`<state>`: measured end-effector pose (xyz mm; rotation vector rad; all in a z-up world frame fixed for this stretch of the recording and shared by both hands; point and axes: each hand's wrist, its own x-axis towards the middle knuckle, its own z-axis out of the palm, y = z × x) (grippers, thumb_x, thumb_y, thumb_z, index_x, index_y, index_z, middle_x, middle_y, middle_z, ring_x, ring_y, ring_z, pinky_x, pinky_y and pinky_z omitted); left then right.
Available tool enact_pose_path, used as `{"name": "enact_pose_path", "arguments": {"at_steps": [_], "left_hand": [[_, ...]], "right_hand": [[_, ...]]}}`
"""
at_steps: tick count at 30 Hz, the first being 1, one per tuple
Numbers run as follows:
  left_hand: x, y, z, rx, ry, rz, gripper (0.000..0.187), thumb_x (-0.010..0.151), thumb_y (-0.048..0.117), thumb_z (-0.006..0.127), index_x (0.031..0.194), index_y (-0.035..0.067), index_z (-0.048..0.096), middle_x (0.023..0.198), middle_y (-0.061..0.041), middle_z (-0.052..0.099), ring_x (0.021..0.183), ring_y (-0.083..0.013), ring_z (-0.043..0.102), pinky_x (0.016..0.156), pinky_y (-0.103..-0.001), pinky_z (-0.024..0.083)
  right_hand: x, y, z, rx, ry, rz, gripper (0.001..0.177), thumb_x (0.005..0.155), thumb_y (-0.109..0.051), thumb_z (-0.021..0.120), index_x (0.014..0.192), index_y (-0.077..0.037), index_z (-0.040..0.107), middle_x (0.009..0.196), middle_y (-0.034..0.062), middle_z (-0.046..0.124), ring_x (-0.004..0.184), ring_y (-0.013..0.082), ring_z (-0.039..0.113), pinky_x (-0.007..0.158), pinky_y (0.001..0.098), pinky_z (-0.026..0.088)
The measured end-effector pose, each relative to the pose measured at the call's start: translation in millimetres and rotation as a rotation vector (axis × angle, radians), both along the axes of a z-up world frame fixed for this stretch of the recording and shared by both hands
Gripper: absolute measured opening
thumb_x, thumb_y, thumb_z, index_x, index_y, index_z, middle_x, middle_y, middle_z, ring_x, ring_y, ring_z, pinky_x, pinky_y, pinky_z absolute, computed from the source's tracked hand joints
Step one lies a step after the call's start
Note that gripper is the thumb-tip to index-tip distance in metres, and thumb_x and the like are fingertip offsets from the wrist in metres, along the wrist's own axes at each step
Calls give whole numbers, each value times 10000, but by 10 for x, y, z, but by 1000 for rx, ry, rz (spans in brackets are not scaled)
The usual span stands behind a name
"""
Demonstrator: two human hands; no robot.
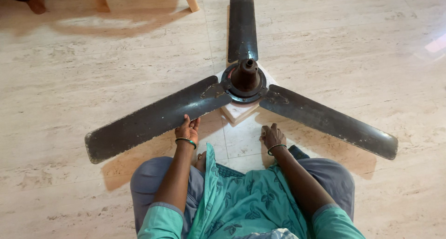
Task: The person sits on the floor and attaches a ceiling fan blade to the fan hub using a screwdriver. They align the blade, insert screws, and tighten them to secure the blade in place.
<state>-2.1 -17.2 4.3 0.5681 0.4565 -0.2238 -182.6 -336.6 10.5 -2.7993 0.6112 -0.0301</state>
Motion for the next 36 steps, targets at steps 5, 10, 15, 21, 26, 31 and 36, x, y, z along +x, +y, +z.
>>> {"name": "enact_pose_path", "arguments": {"at_steps": [5, 10, 15, 21, 26, 31, 36], "left_hand": [[33, -36, -10, 5, -14, 6, 310, 899, 73, 760, 1166, 67, 602, 1092, -102, 715, 959, -283, 727, 889, -453, 644], [88, -58, -102, 29, 29, 30, 282, 897, 47, 754, 1125, 79, 591, 1034, -79, 698, 909, -276, 713, 856, -460, 656], [195, -53, -239, 58, 67, 24, 274, 886, 36, 759, 1076, 100, 573, 984, -56, 683, 892, -267, 695, 851, -469, 659], [277, -15, -406, 66, 114, 17, 261, 880, 16, 740, 1071, 66, 569, 954, -68, 685, 781, -292, 706, 792, -519, 620], [260, -13, -440, 17, 88, 74, 259, 888, -49, 733, 1088, 16, 582, 962, -98, 688, 762, -301, 712, 805, -515, 625], [265, -27, -450, 22, 36, 83, 266, 885, -58, 725, 1093, 22, 580, 971, -95, 684, 776, -304, 723, 817, -514, 623], [262, -37, -480, 31, 52, 97, 274, 884, -39, 731, 1081, 44, 559, 975, -96, 679, 762, -306, 710, 810, -513, 621]], "right_hand": [[-16, -38, -70, -3, 20, 38, 154, 843, -148, 784, 981, -200, 740, 1105, 168, 624, 947, 352, 698, 778, 479, 576], [-40, -37, -75, -23, -3, 53, 191, 835, -63, 737, 974, -194, 740, 1072, 166, 635, 961, 355, 695, 779, 476, 579], [-37, -35, -92, -26, -38, 61, 172, 830, -53, 728, 939, -184, 750, 1055, 171, 641, 956, 359, 696, 781, 477, 580], [-41, -69, -118, -5, -34, 55, 150, 862, -48, 705, 917, -180, 751, 1060, 164, 648, 943, 349, 702, 789, 472, 580], [-43, -50, -72, -21, -18, 50, 145, 852, -58, 711, 940, -171, 735, 1071, 152, 650, 942, 335, 699, 781, 460, 585], [-43, -17, -23, -27, 57, 24, 106, 888, -90, 716, 929, -182, 749, 1106, 149, 636, 972, 329, 691, 788, 459, 582], [-31, -27, -67, -73, 36, 58, 171, 870, -57, 719, 994, -170, 750, 1112, 138, 648, 985, 328, 693, 803, 448, 590]]}}
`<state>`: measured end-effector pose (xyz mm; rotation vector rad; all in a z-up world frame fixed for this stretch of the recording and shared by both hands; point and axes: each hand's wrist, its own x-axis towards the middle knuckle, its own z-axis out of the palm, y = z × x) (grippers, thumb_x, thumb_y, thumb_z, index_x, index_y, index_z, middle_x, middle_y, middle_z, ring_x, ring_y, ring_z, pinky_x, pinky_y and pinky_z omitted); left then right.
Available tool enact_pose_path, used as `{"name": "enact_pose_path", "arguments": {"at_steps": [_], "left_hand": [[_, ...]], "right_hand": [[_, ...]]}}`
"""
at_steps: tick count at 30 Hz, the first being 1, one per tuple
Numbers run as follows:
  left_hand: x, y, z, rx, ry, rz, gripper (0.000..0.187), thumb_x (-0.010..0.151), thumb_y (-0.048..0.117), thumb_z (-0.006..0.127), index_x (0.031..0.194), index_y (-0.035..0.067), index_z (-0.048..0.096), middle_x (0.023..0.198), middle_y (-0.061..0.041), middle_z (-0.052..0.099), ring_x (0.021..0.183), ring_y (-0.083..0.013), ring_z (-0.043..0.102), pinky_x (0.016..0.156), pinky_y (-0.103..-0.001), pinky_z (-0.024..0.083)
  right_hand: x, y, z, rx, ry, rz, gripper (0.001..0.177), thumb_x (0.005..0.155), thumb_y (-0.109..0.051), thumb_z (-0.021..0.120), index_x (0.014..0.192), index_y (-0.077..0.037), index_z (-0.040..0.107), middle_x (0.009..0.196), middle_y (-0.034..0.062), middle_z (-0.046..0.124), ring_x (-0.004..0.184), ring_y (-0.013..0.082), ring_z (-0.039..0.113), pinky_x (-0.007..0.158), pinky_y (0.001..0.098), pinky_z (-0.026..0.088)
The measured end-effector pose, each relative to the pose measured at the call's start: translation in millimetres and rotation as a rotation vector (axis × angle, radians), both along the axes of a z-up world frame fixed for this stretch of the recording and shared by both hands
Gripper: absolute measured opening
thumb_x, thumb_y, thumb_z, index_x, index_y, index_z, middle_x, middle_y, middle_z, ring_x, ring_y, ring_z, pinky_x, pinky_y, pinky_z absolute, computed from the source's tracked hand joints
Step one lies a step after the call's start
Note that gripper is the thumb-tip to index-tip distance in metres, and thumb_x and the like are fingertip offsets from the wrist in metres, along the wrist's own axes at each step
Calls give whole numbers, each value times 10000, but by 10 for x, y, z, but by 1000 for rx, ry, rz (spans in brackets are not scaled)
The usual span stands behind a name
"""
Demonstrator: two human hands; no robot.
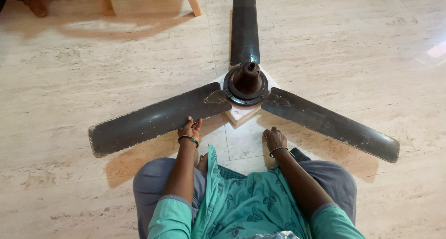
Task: The person sits on the floor and attaches a ceiling fan blade to the fan hub using a screwdriver. They align the blade, insert screws, and tighten them to secure the blade in place.
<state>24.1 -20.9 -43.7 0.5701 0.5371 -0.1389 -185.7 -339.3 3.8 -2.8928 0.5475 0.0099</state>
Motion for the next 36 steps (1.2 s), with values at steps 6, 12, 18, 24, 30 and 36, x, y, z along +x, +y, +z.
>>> {"name": "enact_pose_path", "arguments": {"at_steps": [6, 12, 18, 24, 30, 36], "left_hand": [[12, -16, 30, 8, 39, 12, 277, 893, -35, 739, 1094, 15, 555, 991, -119, 682, 764, -294, 703, 819, -509, 623], [-22, -4, 113, -43, 89, 18, 284, 888, 3, 736, 1114, 23, 566, 1008, -112, 674, 859, -275, 684, 833, -478, 619], [-129, 125, 424, -217, -60, -24, 289, 1005, 322, 700, 1201, 127, 616, 1110, -28, 639, 1095, -203, 575, 971, -433, 536], [-317, 46, 765, -330, -181, -136, 380, 1007, 455, 555, 1265, 180, 601, 1268, 30, 642, 1235, -202, 534, 1098, -552, 388], [-240, 32, 736, -431, -373, -223, 479, 1009, 419, 568, 1275, 28, 644, 1175, -108, 716, 1131, -262, 648, 1020, -389, 535], [-136, 85, 709, -439, -143, -97, 282, 1027, 364, 647, 1050, 85, 675, 822, -36, 665, 821, -191, 652, 644, -317, 511]], "right_hand": [[23, -61, -151, -32, 31, 54, 202, 864, -12, 697, 1023, -132, 731, 1117, 151, 653, 984, 325, 699, 805, 437, 595], [15, -104, -245, -82, -2, 125, 201, 817, 27, 693, 998, -60, 684, 1115, 179, 659, 982, 356, 694, 793, 451, 585], [81, 224, 246, 187, -227, 74, 76, 847, 4, 709, 914, -33, 704, 990, 169, 693, 823, 348, 705, 707, 441, 581], [520, 1460, 1275, 618, -614, 224, 86, 884, -90, 763, 962, -54, 756, 983, 120, 745, 704, 217, 744, 637, 330, 606], [688, 2241, 1832, 506, -783, 431, 279, 823, -91, 776, 1096, -32, 781, 1029, 151, 755, 768, 291, 727, 643, 384, 585], [905, 952, 1614, 440, -776, 109, 144, 991, -129, 681, 1107, -89, 756, 822, 107, 758, 600, 150, 698, 550, 319, 567]]}}
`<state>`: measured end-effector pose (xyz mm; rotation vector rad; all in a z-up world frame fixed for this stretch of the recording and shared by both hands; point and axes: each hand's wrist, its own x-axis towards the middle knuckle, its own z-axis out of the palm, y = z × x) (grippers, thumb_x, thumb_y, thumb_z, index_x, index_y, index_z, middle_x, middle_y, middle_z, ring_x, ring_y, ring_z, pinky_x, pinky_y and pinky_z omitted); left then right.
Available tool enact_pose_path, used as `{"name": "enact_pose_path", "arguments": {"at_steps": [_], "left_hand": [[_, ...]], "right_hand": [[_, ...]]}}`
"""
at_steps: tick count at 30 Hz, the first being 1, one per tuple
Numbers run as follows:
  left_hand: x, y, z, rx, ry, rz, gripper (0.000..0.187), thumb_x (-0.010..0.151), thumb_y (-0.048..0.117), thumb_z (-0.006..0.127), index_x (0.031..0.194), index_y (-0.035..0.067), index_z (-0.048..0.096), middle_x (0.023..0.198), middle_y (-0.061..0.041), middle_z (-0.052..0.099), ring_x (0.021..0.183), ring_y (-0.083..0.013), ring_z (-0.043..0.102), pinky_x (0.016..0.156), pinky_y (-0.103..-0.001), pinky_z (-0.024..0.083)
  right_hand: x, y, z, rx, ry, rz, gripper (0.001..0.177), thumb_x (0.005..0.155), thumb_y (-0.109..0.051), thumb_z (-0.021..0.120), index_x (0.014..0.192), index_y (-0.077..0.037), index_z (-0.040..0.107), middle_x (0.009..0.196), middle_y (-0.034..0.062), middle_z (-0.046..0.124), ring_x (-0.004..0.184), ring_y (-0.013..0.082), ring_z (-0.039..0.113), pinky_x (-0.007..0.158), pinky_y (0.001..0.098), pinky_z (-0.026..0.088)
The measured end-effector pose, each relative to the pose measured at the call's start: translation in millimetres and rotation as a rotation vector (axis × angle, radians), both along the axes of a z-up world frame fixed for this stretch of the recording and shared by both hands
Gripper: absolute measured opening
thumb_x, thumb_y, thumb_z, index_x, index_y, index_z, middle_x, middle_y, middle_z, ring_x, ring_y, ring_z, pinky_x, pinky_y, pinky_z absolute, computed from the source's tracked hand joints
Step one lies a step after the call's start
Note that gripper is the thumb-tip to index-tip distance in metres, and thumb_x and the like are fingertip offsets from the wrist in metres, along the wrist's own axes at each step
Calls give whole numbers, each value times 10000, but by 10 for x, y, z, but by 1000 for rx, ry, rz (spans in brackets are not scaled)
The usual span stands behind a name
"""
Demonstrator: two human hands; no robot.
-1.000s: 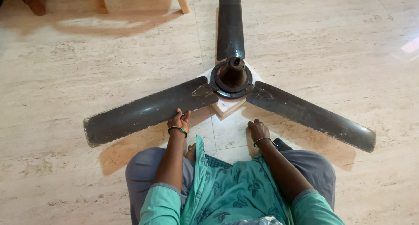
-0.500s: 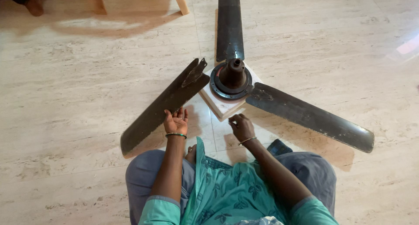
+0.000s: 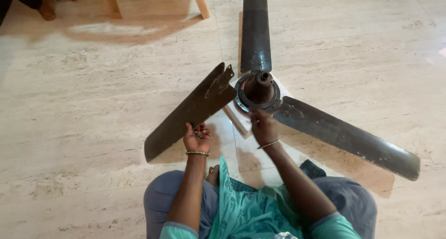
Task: The person sits on the floor and attaches a ceiling fan blade to the fan hub using a screwdriver. They align the blade, insert screws, and tighten them to secure the blade in place.
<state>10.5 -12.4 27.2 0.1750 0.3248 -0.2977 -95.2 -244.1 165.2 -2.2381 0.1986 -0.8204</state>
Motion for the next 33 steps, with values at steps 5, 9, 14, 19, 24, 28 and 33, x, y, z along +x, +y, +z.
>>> {"name": "enact_pose_path", "arguments": {"at_steps": [5, 9, 14, 19, 24, 28, 33], "left_hand": [[21, -138, 133, 47, -33, -18, 265, 1000, 373, 643, 947, 114, 659, 755, -1, 602, 667, -149, 537, 543, -275, 388], [132, -211, 185, 84, 3, -28, 298, 999, 402, 648, 892, 123, 640, 721, 7, 573, 613, -142, 495, 502, -273, 352], [144, -138, 196, 143, 34, 2, 283, 993, 369, 645, 860, 121, 617, 764, -7, 606, 623, -152, 497, 521, -282, 361], [108, -183, 241, 94, 29, 22, 250, 1011, 340, 650, 909, 112, 641, 756, -5, 580, 632, -147, 494, 528, -278, 364], [46, -171, 307, 107, 37, 22, 253, 1011, 337, 638, 928, 98, 634, 751, -7, 575, 643, -153, 497, 540, -286, 368], [25, -89, 317, 110, 47, 27, 253, 1008, 337, 641, 916, 102, 633, 751, -12, 587, 662, -152, 514, 549, -284, 369], [60, -75, 282, 103, 35, 40, 243, 1012, 338, 655, 926, 111, 650, 757, -8, 601, 677, -147, 531, 572, -294, 388]], "right_hand": [[594, -1648, -257, -236, 368, -335, 279, 950, -237, 645, 1190, -153, 761, 974, 186, 749, 889, 389, 707, 767, 504, 559], [1136, -2343, -634, -218, 657, -280, 250, 955, -320, 661, 1121, -174, 780, 1031, 182, 745, 977, 408, 694, 829, 513, 552], [1442, -2514, -1081, -167, 914, -215, 243, 909, -375, 745, 990, -157, 815, 1018, 181, 760, 970, 379, 718, 846, 473, 563], [1264, -2365, -1136, -76, 876, -320, 236, 871, -386, 801, 990, -182, 811, 1008, 181, 752, 963, 370, 721, 821, 476, 562], [949, -2068, -1078, -114, 829, -347, 242, 906, -371, 764, 1002, -152, 807, 1020, 184, 758, 993, 383, 713, 849, 474, 557], [969, -1996, -993, -123, 930, -374, 300, 950, -376, 737, 1020, -90, 795, 1063, 208, 754, 1029, 397, 714, 862, 485, 566], [993, -1967, -1014, -147, 936, -402, 329, 936, -400, 726, 1054, -98, 778, 1096, 201, 745, 1067, 389, 704, 869, 488, 569]]}}
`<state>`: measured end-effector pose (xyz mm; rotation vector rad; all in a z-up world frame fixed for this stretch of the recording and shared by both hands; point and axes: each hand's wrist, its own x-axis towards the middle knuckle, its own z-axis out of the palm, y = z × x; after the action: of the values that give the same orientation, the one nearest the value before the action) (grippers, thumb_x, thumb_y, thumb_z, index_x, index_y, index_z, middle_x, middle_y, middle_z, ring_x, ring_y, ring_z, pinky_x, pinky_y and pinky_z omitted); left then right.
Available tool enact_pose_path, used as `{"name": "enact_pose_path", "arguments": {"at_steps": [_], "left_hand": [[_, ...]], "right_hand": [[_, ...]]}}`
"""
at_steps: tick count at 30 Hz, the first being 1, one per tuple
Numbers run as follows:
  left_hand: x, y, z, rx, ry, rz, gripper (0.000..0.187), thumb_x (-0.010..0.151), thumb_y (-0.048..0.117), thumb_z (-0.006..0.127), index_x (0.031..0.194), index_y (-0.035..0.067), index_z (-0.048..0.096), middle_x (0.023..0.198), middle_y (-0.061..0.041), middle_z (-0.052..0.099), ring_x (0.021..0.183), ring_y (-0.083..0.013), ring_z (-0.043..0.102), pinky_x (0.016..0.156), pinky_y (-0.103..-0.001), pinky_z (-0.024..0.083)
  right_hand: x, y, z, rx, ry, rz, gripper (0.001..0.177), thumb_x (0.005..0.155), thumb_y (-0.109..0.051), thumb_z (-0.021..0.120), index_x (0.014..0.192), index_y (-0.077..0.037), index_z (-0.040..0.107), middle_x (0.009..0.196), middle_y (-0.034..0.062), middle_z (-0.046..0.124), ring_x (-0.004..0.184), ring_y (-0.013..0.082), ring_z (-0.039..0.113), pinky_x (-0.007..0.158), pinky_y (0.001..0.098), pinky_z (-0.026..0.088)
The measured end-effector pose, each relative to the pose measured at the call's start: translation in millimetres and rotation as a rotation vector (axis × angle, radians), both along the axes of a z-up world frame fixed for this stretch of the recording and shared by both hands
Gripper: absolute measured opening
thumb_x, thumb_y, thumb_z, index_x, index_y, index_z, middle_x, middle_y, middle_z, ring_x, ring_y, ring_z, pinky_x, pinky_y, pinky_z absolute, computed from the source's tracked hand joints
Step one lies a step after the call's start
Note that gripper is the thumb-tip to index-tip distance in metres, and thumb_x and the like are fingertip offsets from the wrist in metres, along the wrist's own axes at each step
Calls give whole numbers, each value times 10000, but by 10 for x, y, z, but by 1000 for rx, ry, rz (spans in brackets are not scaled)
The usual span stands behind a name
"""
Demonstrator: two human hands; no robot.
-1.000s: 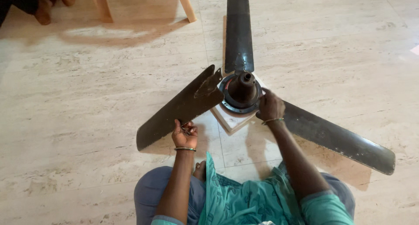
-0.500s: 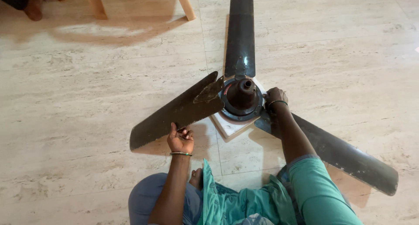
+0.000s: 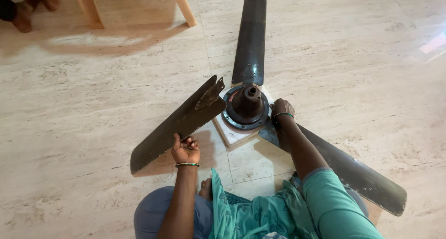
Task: The person sits on the floor and attaches a ceiling fan blade to the fan hub using a screwdriver. They align the blade, insert screws, and tighten them to secure the blade in place.
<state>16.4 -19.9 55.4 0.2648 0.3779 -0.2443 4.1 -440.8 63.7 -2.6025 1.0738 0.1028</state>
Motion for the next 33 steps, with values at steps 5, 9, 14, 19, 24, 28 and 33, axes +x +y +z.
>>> {"name": "enact_pose_path", "arguments": {"at_steps": [5, 9, 14, 19, 24, 28, 33], "left_hand": [[18, -29, -29, 9, 35, -9, 233, 1004, 345, 647, 920, 128, 644, 770, -11, 627, 684, -159, 548, 595, -305, 410], [21, -51, -19, 14, 16, -14, 242, 1010, 344, 639, 942, 112, 649, 773, -11, 629, 697, -160, 559, 612, -306, 421], [-28, -24, -3, 36, 13, -1, 232, 1021, 339, 644, 942, 121, 640, 758, -23, 613, 701, -157, 565, 623, -314, 430], [34, -30, 20, 31, 8, -9, 218, 1010, 338, 635, 954, 127, 644, 773, -14, 617, 700, -155, 565, 619, -311, 429], [-9, -55, -42, 33, 40, -6, 213, 1017, 332, 638, 960, 127, 645, 782, -14, 611, 696, -154, 554, 618, -307, 433], [44, -40, -9, 31, 31, 8, 216, 1010, 329, 642, 939, 125, 634, 777, -13, 608, 692, -159, 555, 609, -309, 432], [13, 10, -9, 31, 47, 30, 209, 1008, 329, 655, 929, 138, 625, 765, 2, 596, 691, -156, 561, 599, -309, 430]], "right_hand": [[-17, -1, -19, 9, 8, 12, 322, 947, -400, 705, 1065, -110, 779, 1103, 199, 744, 1067, 394, 704, 880, 495, 564], [1, -44, -55, 14, -6, 12, 323, 939, -399, 707, 1059, -106, 774, 1098, 202, 740, 1063, 398, 700, 881, 499, 561], [-56, -43, -103, 4, -123, 30, 318, 938, -370, 710, 1090, -99, 776, 1093, 203, 743, 1048, 398, 700, 886, 504, 554], [-177, 176, 422, 268, -752, -77, 495, 985, -462, 697, 1271, -59, 718, 1162, 183, 753, 1114, 307, 745, 973, 431, 587], [-186, 923, 1098, 30, -461, 267, 1114, 668, -674, 869, 1509, -90, 430, 1271, 207, 674, 1103, 376, 688, 861, 484, 573], [-8, 1225, 1376, -44, -407, 259, 1190, 598, -638, 910, 1527, -89, 407, 1224, 207, 675, 1022, 386, 706, 798, 489, 583], [116, 1131, 1290, -90, -406, 321, 888, 626, -520, 943, 1359, -161, 592, 1127, 136, 750, 1010, 343, 730, 832, 464, 582]]}}
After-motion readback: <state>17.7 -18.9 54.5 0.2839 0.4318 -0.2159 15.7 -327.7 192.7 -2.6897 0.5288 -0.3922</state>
